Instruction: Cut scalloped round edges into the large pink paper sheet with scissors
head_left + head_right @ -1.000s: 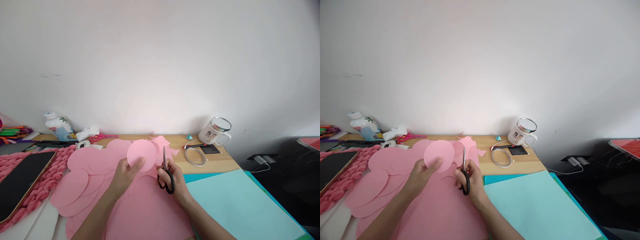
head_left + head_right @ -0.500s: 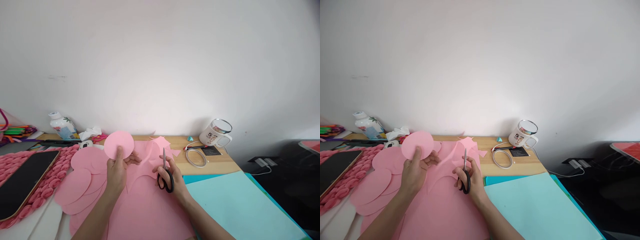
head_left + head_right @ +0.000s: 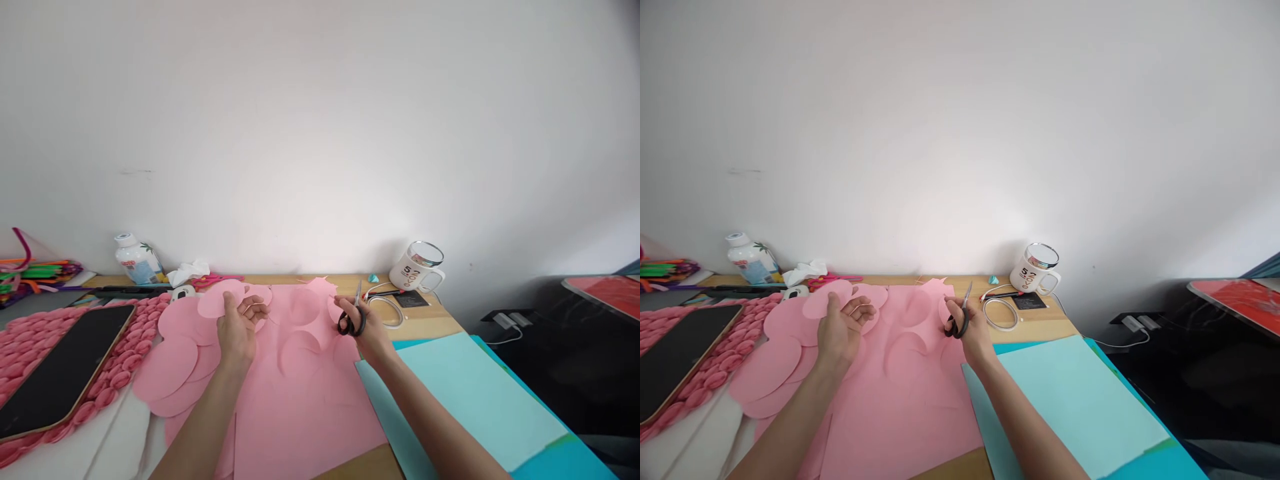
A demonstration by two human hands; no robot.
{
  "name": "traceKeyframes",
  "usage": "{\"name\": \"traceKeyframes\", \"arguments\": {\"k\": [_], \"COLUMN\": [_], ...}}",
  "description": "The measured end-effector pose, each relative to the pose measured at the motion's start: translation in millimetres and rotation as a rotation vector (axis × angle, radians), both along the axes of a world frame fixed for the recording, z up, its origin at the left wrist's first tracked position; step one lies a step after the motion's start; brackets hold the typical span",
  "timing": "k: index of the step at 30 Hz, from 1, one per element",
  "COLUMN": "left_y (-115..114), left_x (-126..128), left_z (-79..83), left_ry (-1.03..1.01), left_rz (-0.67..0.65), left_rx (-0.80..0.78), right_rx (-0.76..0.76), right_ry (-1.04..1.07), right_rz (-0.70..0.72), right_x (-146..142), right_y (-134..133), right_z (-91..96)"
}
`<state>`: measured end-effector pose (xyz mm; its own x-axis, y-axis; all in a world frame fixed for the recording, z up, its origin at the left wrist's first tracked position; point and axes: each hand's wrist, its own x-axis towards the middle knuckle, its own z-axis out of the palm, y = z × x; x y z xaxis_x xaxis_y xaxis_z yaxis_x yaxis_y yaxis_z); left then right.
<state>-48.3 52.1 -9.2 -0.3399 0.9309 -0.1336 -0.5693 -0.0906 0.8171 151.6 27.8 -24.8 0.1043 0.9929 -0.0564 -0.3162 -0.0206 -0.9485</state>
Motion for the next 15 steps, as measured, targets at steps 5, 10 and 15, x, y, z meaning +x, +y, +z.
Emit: {"name": "traceKeyframes", "arguments": {"k": [5, 10, 15], "left_y": [1.2, -3.5, -9.3], "left_x": [-1.1, 5.0, 13.2], "left_z": [-3.6, -8.5, -11.2], "left_ry": [0.044, 0.259, 0.535], "left_rz": [-0.121, -0.277, -0.387], "left_rx": [0.002, 0.023, 0.082], "right_rx": [-0.069, 0.028, 0.013], "right_ry": [0.013, -0.059, -0.346], "right_rz": [0.290, 0.399, 0.466], "right_x": [3.1, 23.9, 86.1], "right_y": [-3.7, -22.1, -63.3], "right_z": [16.8, 49.6, 71.5]}}
